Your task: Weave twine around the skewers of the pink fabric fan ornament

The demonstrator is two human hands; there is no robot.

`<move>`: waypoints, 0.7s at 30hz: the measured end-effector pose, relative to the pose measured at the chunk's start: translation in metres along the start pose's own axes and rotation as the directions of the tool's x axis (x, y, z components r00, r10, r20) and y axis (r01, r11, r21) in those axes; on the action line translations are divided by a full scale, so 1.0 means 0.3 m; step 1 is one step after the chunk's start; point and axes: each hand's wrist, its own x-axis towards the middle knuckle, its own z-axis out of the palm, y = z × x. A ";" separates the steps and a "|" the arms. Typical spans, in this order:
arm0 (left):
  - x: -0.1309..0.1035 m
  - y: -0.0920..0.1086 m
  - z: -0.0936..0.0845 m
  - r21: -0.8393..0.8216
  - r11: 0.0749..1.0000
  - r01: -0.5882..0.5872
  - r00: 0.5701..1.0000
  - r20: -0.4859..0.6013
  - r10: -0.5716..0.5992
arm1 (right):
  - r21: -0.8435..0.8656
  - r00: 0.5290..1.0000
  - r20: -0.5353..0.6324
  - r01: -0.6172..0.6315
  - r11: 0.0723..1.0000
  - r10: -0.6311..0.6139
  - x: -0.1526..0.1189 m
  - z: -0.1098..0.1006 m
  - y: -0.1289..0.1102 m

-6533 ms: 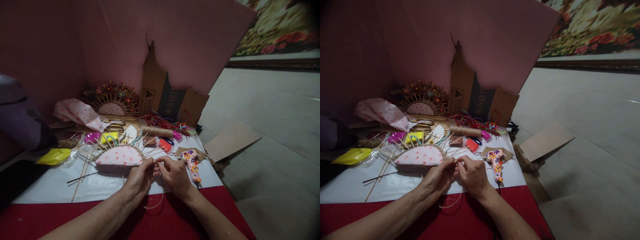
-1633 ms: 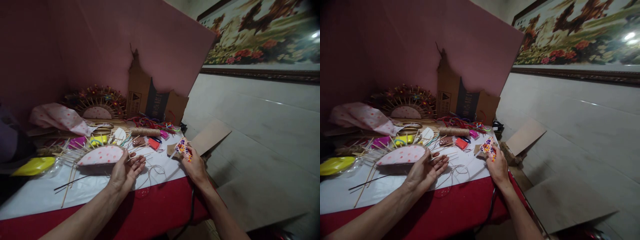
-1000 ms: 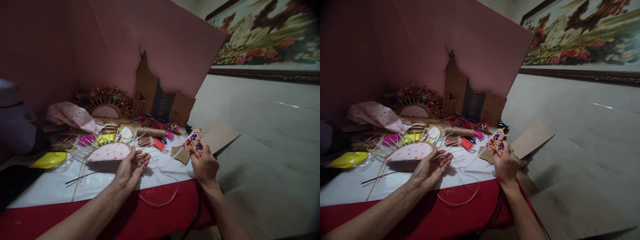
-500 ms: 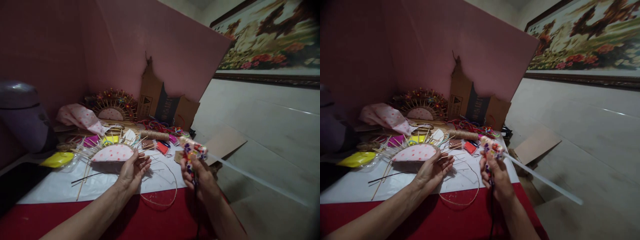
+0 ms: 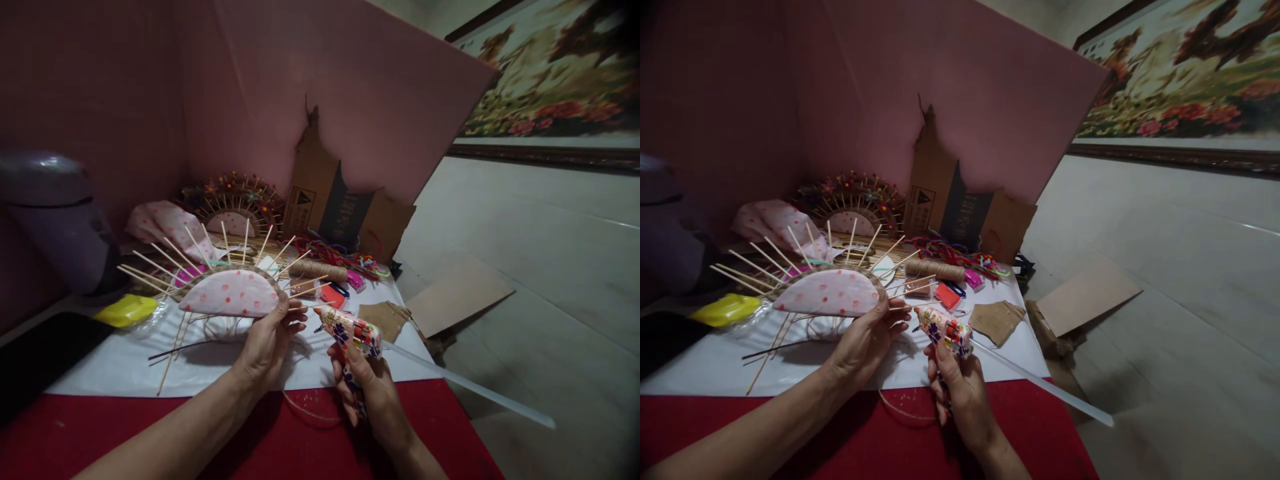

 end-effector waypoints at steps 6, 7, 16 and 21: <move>-0.006 -0.009 0.003 0.069 0.997 -0.029 1.000 -0.001 0.029 | -0.013 1.000 0.005 0.002 1.000 -0.002 -0.007 -0.006 -0.001; -0.007 -0.011 0.004 0.078 0.996 -0.035 0.999 -0.001 0.035 | -0.014 1.000 -0.004 -0.005 1.000 0.005 -0.007 -0.006 -0.002; -0.008 -0.015 0.009 0.083 0.995 -0.049 0.999 -0.013 0.051 | -0.051 0.998 -0.031 -0.048 0.998 0.046 -0.003 -0.003 0.000; -0.009 -0.015 0.010 0.081 0.996 -0.038 0.999 -0.018 0.039 | -0.083 0.998 -0.038 -0.047 0.995 0.044 0.000 -0.005 0.003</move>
